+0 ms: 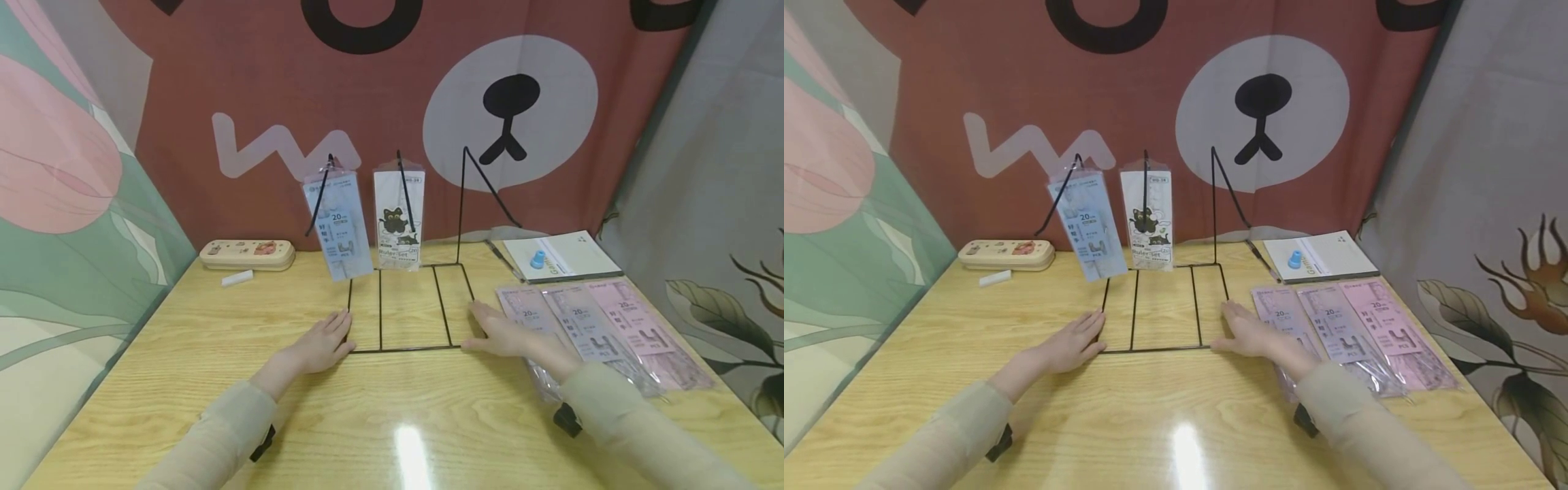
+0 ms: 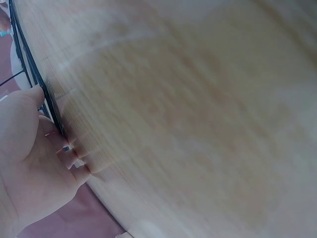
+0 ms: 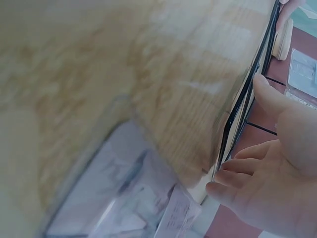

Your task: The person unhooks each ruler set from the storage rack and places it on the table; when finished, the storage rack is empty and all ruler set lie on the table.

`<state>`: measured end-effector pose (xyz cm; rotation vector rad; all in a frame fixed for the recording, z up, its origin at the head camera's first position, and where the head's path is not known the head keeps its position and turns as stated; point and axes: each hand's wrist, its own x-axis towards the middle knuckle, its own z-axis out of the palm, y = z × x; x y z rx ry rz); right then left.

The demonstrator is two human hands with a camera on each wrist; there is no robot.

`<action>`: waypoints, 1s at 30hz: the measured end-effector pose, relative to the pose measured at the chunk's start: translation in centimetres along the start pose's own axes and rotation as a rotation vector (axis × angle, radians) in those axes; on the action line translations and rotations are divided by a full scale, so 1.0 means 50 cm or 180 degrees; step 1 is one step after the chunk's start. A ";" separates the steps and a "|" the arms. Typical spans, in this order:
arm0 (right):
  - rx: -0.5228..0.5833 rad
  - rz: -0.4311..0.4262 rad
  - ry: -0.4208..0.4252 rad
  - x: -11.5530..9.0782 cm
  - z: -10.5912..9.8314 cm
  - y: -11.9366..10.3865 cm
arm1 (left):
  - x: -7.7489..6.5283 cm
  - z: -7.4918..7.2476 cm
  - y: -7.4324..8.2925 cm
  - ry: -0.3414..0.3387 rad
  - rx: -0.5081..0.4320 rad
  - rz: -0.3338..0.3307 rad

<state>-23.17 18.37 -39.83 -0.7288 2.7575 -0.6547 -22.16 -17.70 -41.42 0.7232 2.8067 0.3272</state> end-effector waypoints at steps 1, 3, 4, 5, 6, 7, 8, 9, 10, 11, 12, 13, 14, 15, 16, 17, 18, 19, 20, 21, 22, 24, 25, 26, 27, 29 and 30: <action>-0.0016 0.0023 -0.0018 0.001 0.000 0.000 | 0.000 0.000 0.000 0.0001 -0.0004 0.0000; -0.0033 0.0097 -0.0059 0.002 0.002 0.000 | -0.001 0.000 0.001 0.0007 -0.0002 0.0006; -0.0037 0.0129 -0.0082 0.003 0.002 0.001 | -0.001 0.000 0.001 0.0008 0.0002 0.0007; -0.0044 0.0163 -0.0107 0.004 0.003 0.001 | -0.001 -0.001 0.001 0.0009 0.0003 0.0008; -0.0044 0.0193 -0.0135 0.004 0.004 0.002 | -0.001 -0.001 0.001 0.0010 0.0000 0.0009; -0.0044 0.0227 -0.0163 0.005 0.005 0.003 | 0.000 0.000 0.001 0.0010 -0.0003 0.0008; -0.0039 0.0253 -0.0191 0.005 0.006 0.003 | 0.000 0.000 0.001 0.0002 -0.0003 0.0003; -0.0024 0.0282 -0.0216 0.006 0.006 0.004 | 0.000 0.000 0.000 -0.0008 -0.0003 -0.0005; -0.0025 0.0307 -0.0241 0.006 0.007 0.004 | 0.001 0.001 0.000 -0.0017 -0.0007 -0.0012; -0.0022 0.0330 -0.0264 0.006 0.007 0.004 | 0.001 0.001 -0.001 -0.0027 -0.0011 -0.0019; -0.0022 0.0349 -0.0285 0.006 0.007 0.005 | 0.002 0.002 -0.001 -0.0036 -0.0013 -0.0027; -0.0021 0.0370 -0.0304 0.006 0.007 0.004 | 0.002 0.002 -0.002 -0.0047 -0.0014 -0.0035; -0.0024 0.0380 -0.0322 0.006 0.007 0.004 | 0.002 0.003 -0.002 -0.0051 -0.0019 -0.0036; -0.0019 0.0396 -0.0334 0.005 0.007 0.004 | 0.003 0.003 -0.003 -0.0047 -0.0021 -0.0033; -0.0021 0.0406 -0.0347 0.005 0.007 0.004 | 0.002 0.003 -0.003 -0.0040 -0.0039 -0.0028; -0.0014 0.0413 -0.0359 0.005 0.007 0.003 | 0.002 0.002 -0.003 -0.0033 -0.0067 -0.0030; -0.0015 0.0419 -0.0369 0.005 0.007 0.002 | 0.002 0.002 -0.003 -0.0010 -0.0103 -0.0022; -0.0014 0.0424 -0.0380 0.004 0.006 0.002 | 0.001 0.000 -0.002 0.0008 -0.0163 -0.0027; -0.0011 0.0424 -0.0390 0.004 0.006 0.001 | 0.000 -0.002 -0.002 0.0033 -0.0235 -0.0036; -0.0002 0.0428 -0.0400 0.003 0.006 0.000 | 0.000 -0.004 -0.002 0.0061 -0.0313 -0.0038; -0.0001 0.0430 -0.0407 0.003 0.006 -0.001 | 0.000 -0.008 -0.003 0.0109 -0.0391 -0.0033; 0.0000 0.0431 -0.0417 0.003 0.006 -0.001 | 0.000 -0.017 -0.006 0.0238 -0.0540 -0.0042; 0.0001 0.0430 -0.0422 0.003 0.006 -0.001 | 0.001 -0.024 -0.007 0.0315 -0.0644 -0.0041; 0.0006 0.0429 -0.0425 0.003 0.006 -0.001 | 0.003 -0.031 -0.010 0.0407 -0.0739 -0.0036; 0.0007 0.0432 -0.0427 0.003 0.006 -0.001 | 0.005 -0.039 -0.013 0.0514 -0.0832 -0.0020; 0.0014 0.0433 -0.0428 0.004 0.006 0.000 | 0.011 -0.057 -0.017 0.0733 -0.1035 -0.0056; 0.0011 0.0430 -0.0426 0.004 0.006 0.000 | 0.015 -0.067 -0.019 0.0847 -0.1141 -0.0099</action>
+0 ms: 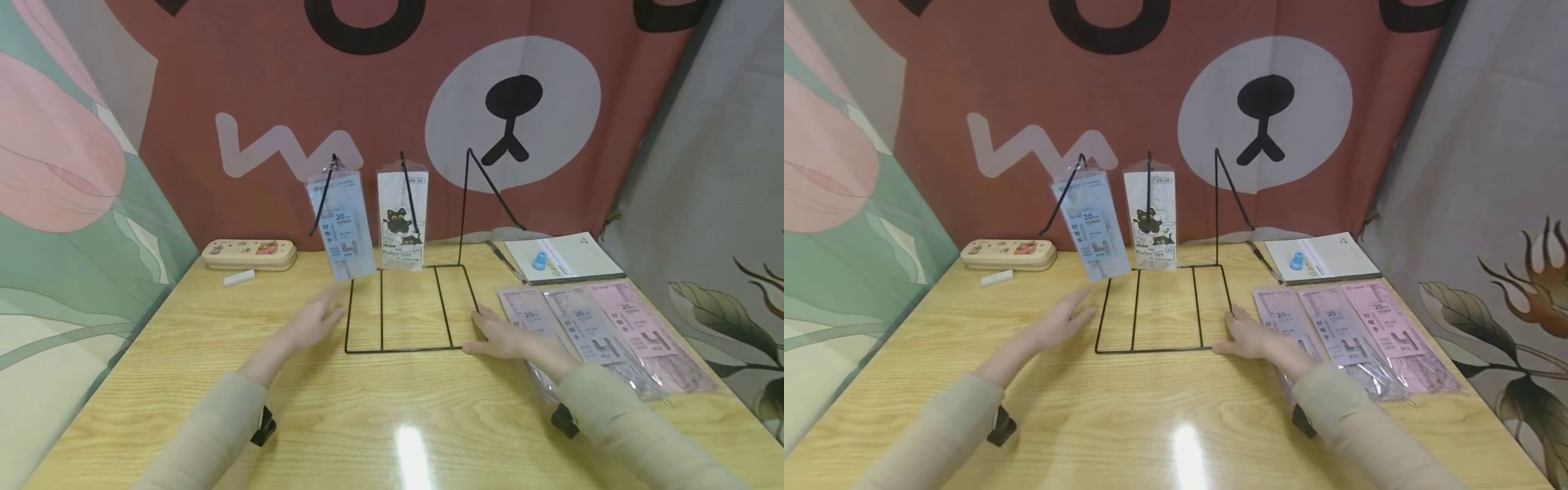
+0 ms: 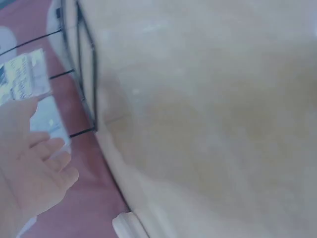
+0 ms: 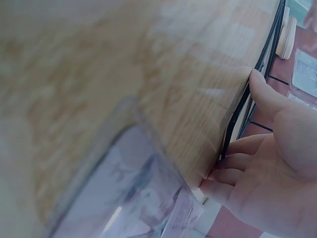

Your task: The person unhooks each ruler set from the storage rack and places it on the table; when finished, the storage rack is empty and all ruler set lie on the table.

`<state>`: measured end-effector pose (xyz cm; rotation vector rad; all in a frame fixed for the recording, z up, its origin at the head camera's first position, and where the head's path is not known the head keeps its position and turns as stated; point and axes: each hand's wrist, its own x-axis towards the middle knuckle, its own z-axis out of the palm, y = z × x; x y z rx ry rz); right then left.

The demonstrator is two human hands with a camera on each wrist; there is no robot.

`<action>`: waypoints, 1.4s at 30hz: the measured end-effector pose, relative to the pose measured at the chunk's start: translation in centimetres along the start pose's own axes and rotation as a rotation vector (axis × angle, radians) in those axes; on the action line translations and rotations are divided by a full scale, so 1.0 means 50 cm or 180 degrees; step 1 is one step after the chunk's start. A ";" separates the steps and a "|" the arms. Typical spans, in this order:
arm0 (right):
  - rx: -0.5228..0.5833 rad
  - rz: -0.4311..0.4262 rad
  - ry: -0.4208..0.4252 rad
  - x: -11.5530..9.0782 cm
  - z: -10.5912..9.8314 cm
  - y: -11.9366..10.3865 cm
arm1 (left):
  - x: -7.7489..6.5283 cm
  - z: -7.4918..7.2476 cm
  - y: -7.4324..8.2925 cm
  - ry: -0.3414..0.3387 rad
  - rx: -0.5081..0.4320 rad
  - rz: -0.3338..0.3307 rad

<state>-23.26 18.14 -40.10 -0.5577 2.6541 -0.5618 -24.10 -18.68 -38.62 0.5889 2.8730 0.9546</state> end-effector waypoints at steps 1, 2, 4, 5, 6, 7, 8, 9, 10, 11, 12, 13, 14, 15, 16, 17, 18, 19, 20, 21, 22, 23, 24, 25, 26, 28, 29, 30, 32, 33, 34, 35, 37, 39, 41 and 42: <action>0.0004 0.0000 0.0002 0.000 0.000 0.001 | 0.007 -0.007 0.001 0.0121 -0.0102 -0.0016; 0.0006 0.0001 0.0008 0.000 0.000 0.001 | 0.013 -0.013 0.003 0.0235 -0.0172 -0.0072; 0.0000 -0.0012 0.0019 0.000 0.000 0.002 | 0.026 -0.023 0.009 0.0485 -0.0333 -0.0187; -0.0003 -0.0019 0.0023 0.000 0.000 0.002 | 0.031 -0.028 0.011 0.0613 -0.0386 -0.0251; -0.0006 -0.0025 0.0027 -0.001 0.000 0.002 | 0.037 -0.032 0.014 0.0725 -0.0464 -0.0312; -0.0006 -0.0030 0.0027 0.000 0.000 0.003 | 0.042 -0.035 0.016 0.0818 -0.0547 -0.0369; -0.0008 -0.0035 0.0027 0.000 0.000 0.003 | 0.047 -0.038 0.017 0.0904 -0.0621 -0.0435; -0.0013 -0.0044 0.0025 0.000 0.001 0.003 | 0.053 -0.039 0.018 0.0980 -0.0691 -0.0503; -0.0015 -0.0047 0.0025 0.000 0.001 0.004 | 0.058 -0.041 0.018 0.1026 -0.0735 -0.0582; -0.0012 -0.0049 0.0025 0.001 0.001 0.004 | 0.062 -0.042 0.018 0.1058 -0.0770 -0.0655; -0.0012 -0.0045 0.0024 0.001 0.002 0.004 | 0.067 -0.043 0.018 0.1077 -0.0790 -0.0724; -0.0023 -0.0047 0.0023 0.001 0.001 0.004 | 0.071 -0.045 0.018 0.1085 -0.0810 -0.0783; -0.0031 -0.0053 0.0025 0.001 0.001 0.003 | 0.075 -0.045 0.019 0.1094 -0.0805 -0.0832; -0.0033 -0.0047 0.0027 0.001 0.001 0.003 | 0.079 -0.046 0.020 0.1081 -0.0807 -0.0860; -0.0033 -0.0037 0.0031 0.001 0.000 0.003 | 0.084 -0.047 0.021 0.1075 -0.0802 -0.0860; -0.0034 -0.0028 0.0029 0.001 0.000 0.003 | 0.088 -0.047 0.022 0.1079 -0.0816 -0.0852; -0.0038 -0.0022 0.0027 0.001 0.000 0.003 | 0.092 -0.047 0.023 0.1072 -0.0833 -0.0859; -0.0035 -0.0023 0.0027 0.000 0.000 0.003 | 0.096 -0.047 0.024 0.1062 -0.0898 -0.0850; -0.0029 -0.0019 0.0028 0.000 0.000 0.003 | 0.100 -0.047 0.024 0.1049 -0.0937 -0.0838; -0.0023 -0.0024 0.0027 0.000 0.000 0.003 | 0.103 -0.046 0.024 0.1026 -0.0996 -0.0831; -0.0020 -0.0025 0.0024 0.000 0.000 0.002 | 0.106 -0.046 0.023 0.1012 -0.1038 -0.0843; -0.0018 -0.0028 0.0021 0.000 0.000 0.002 | 0.108 -0.045 0.023 0.0990 -0.1102 -0.0862; -0.0011 -0.0028 0.0017 0.000 0.000 0.002 | 0.110 -0.043 0.022 0.0969 -0.1156 -0.0890; -0.0007 -0.0025 0.0013 0.000 0.000 0.002 | 0.111 -0.041 0.021 0.0952 -0.1230 -0.0895; -0.0007 -0.0021 0.0010 0.000 0.000 0.001 | 0.112 -0.038 0.020 0.0950 -0.1266 -0.0896; 0.0000 0.0003 0.0004 0.000 0.000 0.001 | 0.113 -0.033 0.017 0.1004 -0.1321 -0.0849; 0.0003 0.0007 0.0005 0.000 0.000 0.001 | 0.112 -0.029 0.015 0.1043 -0.1321 -0.0816; 0.0007 0.0012 0.0005 0.000 0.001 0.000 | 0.111 -0.026 0.013 0.1088 -0.1324 -0.0763; -0.0006 0.0003 0.0015 0.001 0.001 -0.001 | 0.104 -0.021 0.008 0.1172 -0.1302 -0.0645; -0.0010 0.0001 0.0015 0.001 0.001 -0.001 | 0.099 -0.018 0.007 0.1199 -0.1300 -0.0611; -0.0017 0.0000 0.0016 0.001 0.001 -0.001 | 0.092 -0.017 0.006 0.1220 -0.1288 -0.0597; -0.0017 -0.0002 0.0016 0.002 0.001 -0.002 | 0.083 -0.015 0.007 0.1224 -0.1294 -0.0583; -0.0038 0.0001 0.0013 0.002 0.001 -0.001 | 0.065 -0.013 0.008 0.1207 -0.1316 -0.0544; -0.0041 0.0022 0.0006 0.002 0.002 0.000 | 0.047 -0.012 0.010 0.1181 -0.1322 -0.0488; -0.0037 0.0041 0.0005 0.002 0.002 0.001 | 0.030 -0.010 0.011 0.1131 -0.1354 -0.0389; -0.0041 0.0046 0.0004 0.002 0.002 0.002 | 0.021 -0.009 0.011 0.1106 -0.1367 -0.0330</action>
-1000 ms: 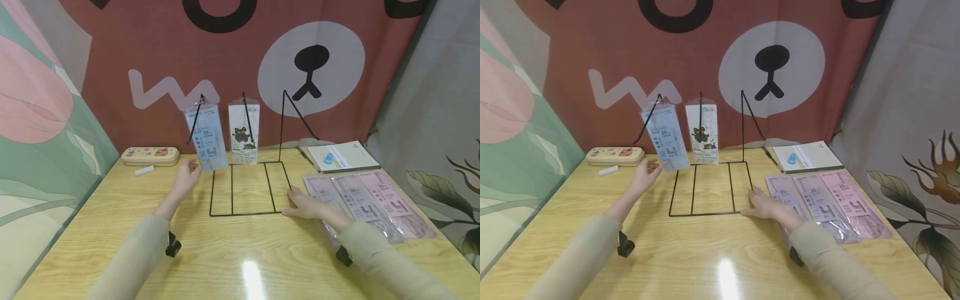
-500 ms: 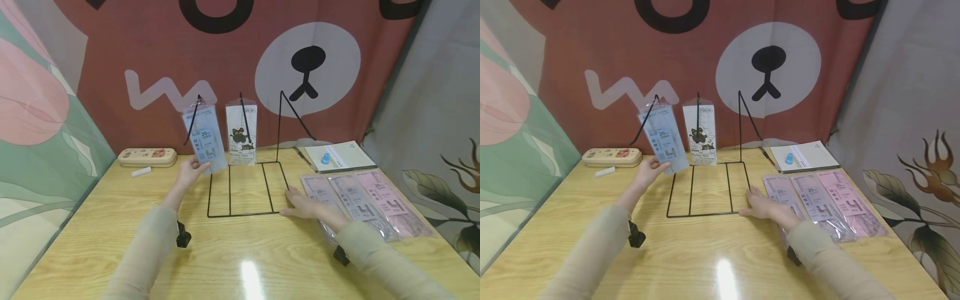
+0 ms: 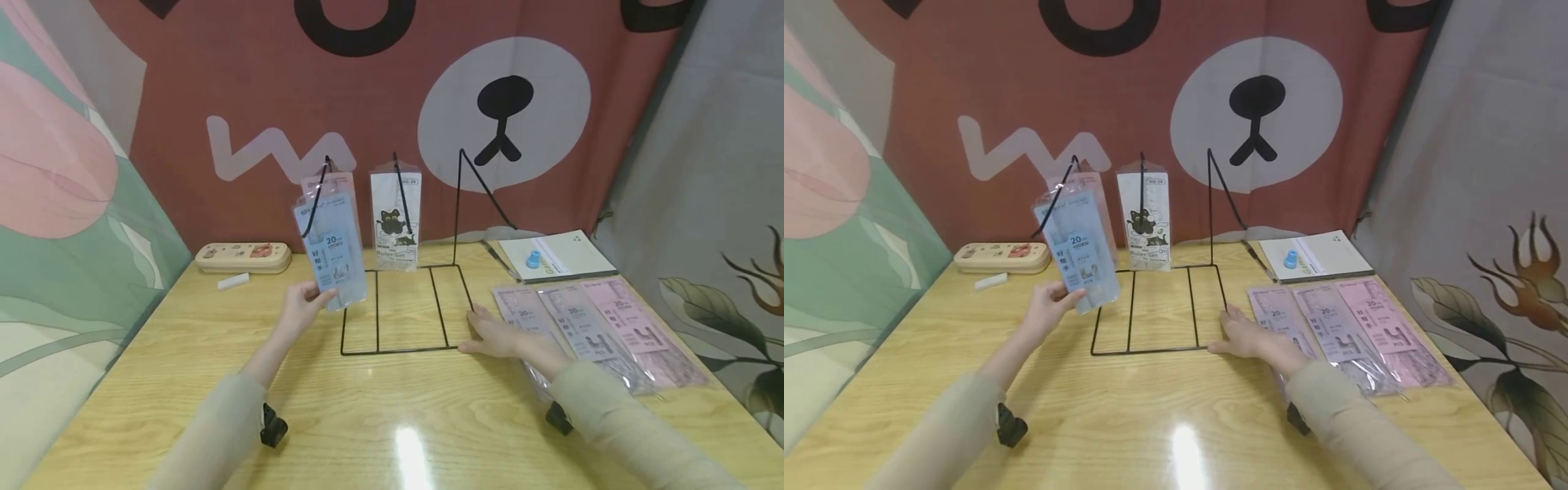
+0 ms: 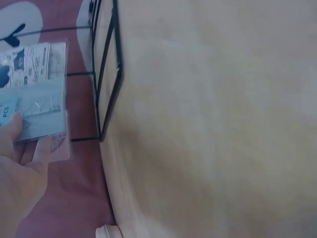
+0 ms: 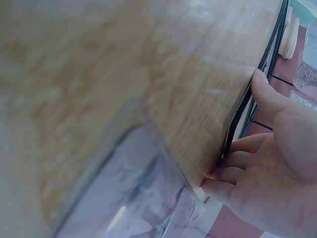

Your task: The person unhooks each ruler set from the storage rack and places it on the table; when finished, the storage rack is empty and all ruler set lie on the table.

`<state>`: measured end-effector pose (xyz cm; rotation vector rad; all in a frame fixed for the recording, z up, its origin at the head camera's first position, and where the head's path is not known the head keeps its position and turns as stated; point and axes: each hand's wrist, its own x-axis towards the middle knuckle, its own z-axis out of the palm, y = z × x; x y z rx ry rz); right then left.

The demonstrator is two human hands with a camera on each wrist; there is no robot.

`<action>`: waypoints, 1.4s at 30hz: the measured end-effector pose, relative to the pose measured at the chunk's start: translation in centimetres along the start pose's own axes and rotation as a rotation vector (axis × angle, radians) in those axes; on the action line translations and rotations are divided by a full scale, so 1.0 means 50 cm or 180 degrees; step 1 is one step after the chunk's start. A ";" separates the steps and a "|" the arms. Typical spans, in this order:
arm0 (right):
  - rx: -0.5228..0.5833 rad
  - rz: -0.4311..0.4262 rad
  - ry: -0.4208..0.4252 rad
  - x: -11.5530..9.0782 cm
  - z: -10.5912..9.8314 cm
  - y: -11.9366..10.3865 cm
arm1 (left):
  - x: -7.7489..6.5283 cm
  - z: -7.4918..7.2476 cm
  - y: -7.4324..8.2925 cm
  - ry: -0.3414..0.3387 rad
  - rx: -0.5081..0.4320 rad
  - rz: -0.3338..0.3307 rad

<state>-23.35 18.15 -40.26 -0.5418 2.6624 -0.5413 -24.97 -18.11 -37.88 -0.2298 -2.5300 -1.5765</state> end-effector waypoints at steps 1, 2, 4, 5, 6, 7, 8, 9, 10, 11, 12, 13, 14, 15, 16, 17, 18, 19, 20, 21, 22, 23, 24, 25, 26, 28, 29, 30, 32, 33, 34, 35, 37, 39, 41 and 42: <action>0.0000 0.0001 -0.0002 0.000 0.000 0.001 | -0.009 -0.001 -0.002 -0.0034 -0.0036 0.0051; 0.0003 0.0000 -0.0003 0.000 0.001 0.002 | -0.018 -0.003 -0.003 -0.0070 -0.0073 0.0068; 0.0001 -0.0011 -0.0007 0.000 0.001 0.003 | -0.039 -0.005 -0.005 -0.0132 -0.0153 0.0114; 0.0000 -0.0018 -0.0008 0.000 0.001 0.003 | -0.050 -0.007 -0.006 -0.0160 -0.0189 0.0140; -0.0005 -0.0023 -0.0007 0.000 0.001 0.004 | -0.060 -0.009 -0.006 -0.0175 -0.0200 0.0171; -0.0004 -0.0035 -0.0007 -0.001 0.001 0.003 | -0.071 -0.010 -0.005 -0.0199 -0.0225 0.0190; -0.0002 -0.0046 -0.0003 -0.001 0.001 0.003 | -0.082 -0.012 -0.004 -0.0223 -0.0232 0.0202; 0.0001 -0.0053 -0.0001 -0.001 0.000 0.003 | -0.092 -0.014 -0.003 -0.0229 -0.0241 0.0243; 0.0004 -0.0056 0.0002 -0.002 0.000 0.002 | -0.101 -0.017 -0.001 -0.0236 -0.0233 0.0265; 0.0008 -0.0062 0.0004 -0.002 0.000 0.002 | -0.111 -0.020 0.000 -0.0233 -0.0223 0.0292; 0.0008 -0.0067 0.0006 -0.003 0.000 0.001 | -0.121 -0.023 0.002 -0.0229 -0.0205 0.0334; 0.0013 -0.0073 0.0004 -0.003 0.000 0.001 | -0.130 -0.027 0.003 -0.0229 -0.0199 0.0368; 0.0018 -0.0070 0.0000 -0.003 0.000 0.001 | -0.138 -0.032 0.002 -0.0230 -0.0199 0.0417; 0.0018 -0.0067 -0.0007 -0.003 0.000 0.001 | -0.146 -0.037 0.002 -0.0215 -0.0209 0.0500; 0.0019 -0.0064 -0.0017 -0.003 0.000 0.001 | -0.153 -0.043 0.002 -0.0208 -0.0223 0.0570; 0.0021 -0.0068 -0.0023 -0.003 -0.001 0.001 | -0.160 -0.050 0.001 -0.0212 -0.0260 0.0658; 0.0018 -0.0073 -0.0030 -0.003 -0.001 0.000 | -0.166 -0.057 0.001 -0.0206 -0.0304 0.0749; 0.0018 -0.0068 -0.0034 -0.003 -0.001 0.001 | -0.172 -0.064 0.001 -0.0189 -0.0354 0.0829; 0.0018 -0.0063 -0.0038 -0.002 -0.001 0.001 | -0.177 -0.073 0.000 -0.0172 -0.0431 0.0911; 0.0014 -0.0055 -0.0043 -0.002 -0.002 0.000 | -0.181 -0.081 0.000 -0.0147 -0.0500 0.0967; 0.0010 -0.0049 -0.0046 -0.002 -0.002 0.001 | -0.185 -0.091 0.000 -0.0112 -0.0556 0.0973; 0.0006 -0.0057 -0.0044 -0.002 -0.002 0.000 | -0.189 -0.102 -0.001 -0.0084 -0.0625 0.0965; -0.0002 -0.0056 -0.0043 -0.002 -0.003 0.000 | -0.192 -0.114 -0.002 -0.0040 -0.0676 0.0929; -0.0003 -0.0045 -0.0044 -0.001 -0.003 0.001 | -0.195 -0.126 -0.004 -0.0009 -0.0726 0.0863; -0.0003 -0.0051 -0.0045 -0.001 -0.004 0.000 | -0.198 -0.139 -0.007 0.0009 -0.0772 0.0776; -0.0001 -0.0068 -0.0044 -0.001 -0.005 0.000 | -0.202 -0.163 -0.015 0.0037 -0.0813 0.0567; -0.0004 -0.0071 -0.0045 -0.001 -0.006 0.000 | -0.203 -0.174 -0.020 0.0020 -0.0820 0.0460; -0.0002 -0.0067 -0.0046 -0.002 -0.006 0.000 | -0.204 -0.184 -0.026 -0.0005 -0.0816 0.0350; -0.0008 -0.0066 -0.0053 -0.002 -0.006 0.000 | -0.205 -0.200 -0.037 -0.0099 -0.0740 0.0113; -0.0015 -0.0066 -0.0053 -0.003 -0.006 0.000 | -0.205 -0.206 -0.042 -0.0154 -0.0676 -0.0019; -0.0027 -0.0056 -0.0055 -0.003 -0.005 -0.001 | -0.204 -0.211 -0.047 -0.0231 -0.0594 -0.0163; -0.0038 -0.0060 -0.0056 -0.003 -0.005 -0.001 | -0.203 -0.214 -0.051 -0.0328 -0.0503 -0.0320; -0.0046 -0.0050 -0.0061 -0.002 -0.004 -0.002 | -0.201 -0.217 -0.057 -0.0556 -0.0287 -0.0612; -0.0040 -0.0049 -0.0058 -0.002 -0.003 -0.002 | -0.197 -0.214 -0.063 -0.0811 -0.0109 -0.0854; -0.0039 -0.0047 -0.0056 -0.002 -0.003 -0.002 | -0.194 -0.208 -0.069 -0.1030 0.0031 -0.1030; -0.0038 -0.0041 -0.0053 -0.002 -0.003 -0.002 | -0.193 -0.204 -0.072 -0.1083 0.0133 -0.1118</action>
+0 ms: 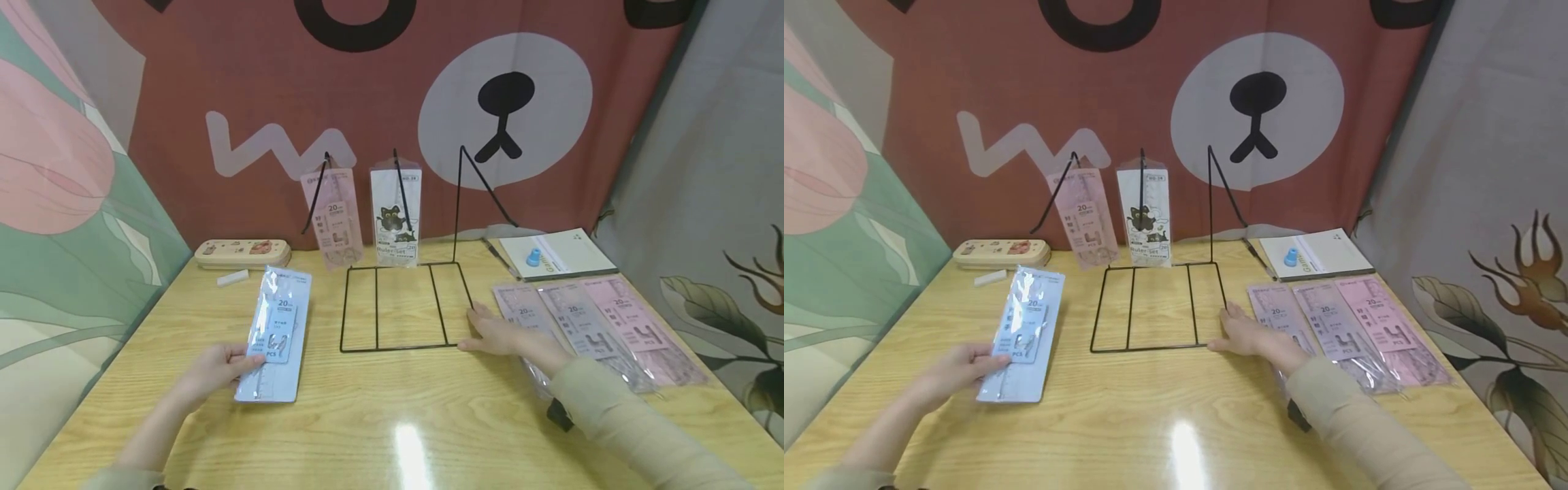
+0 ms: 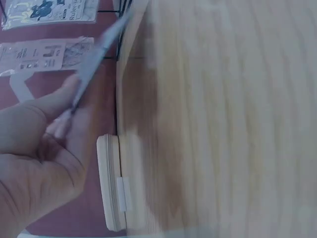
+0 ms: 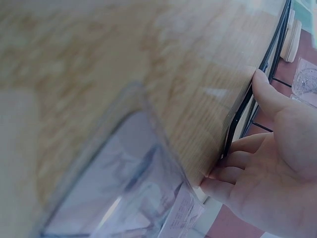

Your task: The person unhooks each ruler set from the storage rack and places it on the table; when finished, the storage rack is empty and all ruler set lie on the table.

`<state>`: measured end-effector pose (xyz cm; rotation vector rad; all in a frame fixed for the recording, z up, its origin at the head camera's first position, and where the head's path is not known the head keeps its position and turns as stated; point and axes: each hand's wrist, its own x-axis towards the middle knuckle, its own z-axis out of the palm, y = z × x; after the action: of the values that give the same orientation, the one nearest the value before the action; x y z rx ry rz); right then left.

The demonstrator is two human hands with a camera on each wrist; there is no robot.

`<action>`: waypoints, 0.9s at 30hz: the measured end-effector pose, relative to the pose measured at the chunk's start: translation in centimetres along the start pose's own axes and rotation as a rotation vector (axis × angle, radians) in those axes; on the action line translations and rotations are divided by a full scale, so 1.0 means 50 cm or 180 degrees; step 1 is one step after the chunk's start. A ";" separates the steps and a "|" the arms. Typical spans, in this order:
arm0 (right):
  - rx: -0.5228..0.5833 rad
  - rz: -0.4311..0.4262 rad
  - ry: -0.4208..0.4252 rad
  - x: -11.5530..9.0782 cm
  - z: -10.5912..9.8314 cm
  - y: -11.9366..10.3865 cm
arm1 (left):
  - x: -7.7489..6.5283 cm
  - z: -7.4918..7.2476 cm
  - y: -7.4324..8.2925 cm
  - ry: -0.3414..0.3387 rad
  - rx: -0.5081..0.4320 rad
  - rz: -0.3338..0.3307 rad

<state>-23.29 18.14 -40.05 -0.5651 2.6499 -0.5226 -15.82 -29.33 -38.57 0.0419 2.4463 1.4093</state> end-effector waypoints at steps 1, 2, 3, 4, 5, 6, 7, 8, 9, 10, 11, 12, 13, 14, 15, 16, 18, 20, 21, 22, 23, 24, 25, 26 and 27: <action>0.0003 0.0003 0.0002 0.000 0.000 0.000 | 0.003 0.003 -0.001 -0.0036 0.0061 -0.0077; 0.0004 -0.0007 0.0009 -0.001 0.000 0.000 | 0.006 0.007 -0.001 -0.0057 0.0095 -0.0158; 0.0002 -0.0011 0.0012 -0.001 0.000 0.000 | 0.008 0.010 0.000 -0.0056 0.0152 -0.0225; 0.0005 -0.0011 0.0012 -0.001 0.000 -0.001 | 0.009 0.013 0.001 -0.0053 0.0173 -0.0292; 0.0012 -0.0016 0.0011 -0.001 -0.001 -0.001 | 0.009 0.015 0.003 -0.0049 0.0204 -0.0347; 0.0020 -0.0019 0.0007 -0.002 -0.001 -0.002 | 0.009 0.017 0.006 -0.0041 0.0217 -0.0392; 0.0024 -0.0023 0.0004 -0.002 -0.002 -0.002 | 0.009 0.019 0.008 -0.0054 0.0199 -0.0403; 0.0021 -0.0029 0.0005 -0.002 -0.002 -0.002 | 0.009 0.021 0.011 -0.0046 0.0188 -0.0431; 0.0023 -0.0029 0.0005 -0.003 -0.003 -0.003 | 0.009 0.022 0.013 -0.0036 0.0204 -0.0451; 0.0021 -0.0020 -0.0001 -0.003 -0.003 -0.004 | 0.008 0.024 0.015 -0.0032 0.0201 -0.0465; 0.0020 -0.0015 -0.0005 -0.004 -0.004 -0.005 | 0.008 0.025 0.017 -0.0031 0.0222 -0.0474; 0.0020 -0.0008 -0.0006 -0.004 -0.004 -0.005 | 0.008 0.026 0.019 -0.0010 0.0239 -0.0507; 0.0014 -0.0001 -0.0009 -0.004 -0.005 -0.006 | 0.009 0.026 0.021 0.0018 0.0292 -0.0521; 0.0021 0.0010 -0.0015 -0.004 -0.005 -0.006 | 0.008 0.027 0.023 0.0076 0.0372 -0.0552; 0.0028 0.0016 -0.0022 -0.004 -0.004 -0.006 | 0.008 0.026 0.026 0.0140 0.0493 -0.0551; 0.0032 0.0022 -0.0030 -0.003 -0.004 -0.006 | 0.007 0.025 0.031 0.0222 0.0620 -0.0548; 0.0035 0.0010 -0.0030 -0.003 -0.003 -0.005 | 0.004 0.021 0.044 0.0451 0.1045 -0.0457; 0.0038 0.0000 -0.0032 -0.002 -0.002 -0.004 | 0.000 0.016 0.062 0.0675 0.1441 -0.0313; 0.0036 -0.0009 -0.0031 -0.002 -0.002 -0.003 | 0.000 0.014 0.072 0.0775 0.1600 -0.0185; 0.0034 -0.0017 -0.0029 -0.002 -0.002 -0.002 | 0.000 0.012 0.082 0.0866 0.1716 -0.0069; 0.0035 -0.0024 -0.0026 -0.001 -0.001 -0.002 | 0.002 0.011 0.092 0.0950 0.1810 0.0054; 0.0034 -0.0028 -0.0024 -0.001 -0.001 -0.001 | 0.005 0.009 0.102 0.0998 0.1817 0.0149; 0.0037 -0.0032 -0.0020 -0.001 -0.001 0.000 | 0.010 0.008 0.111 0.1046 0.1824 0.0252; 0.0036 -0.0035 -0.0018 0.000 0.000 0.001 | 0.016 0.007 0.119 0.1094 0.1826 0.0349; 0.0037 -0.0037 -0.0019 0.000 0.000 0.002 | 0.023 0.006 0.126 0.1137 0.1821 0.0428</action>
<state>-23.33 18.21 -40.11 -0.5780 2.6377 -0.5386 -17.64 -25.63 -33.66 0.0910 3.1232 0.7630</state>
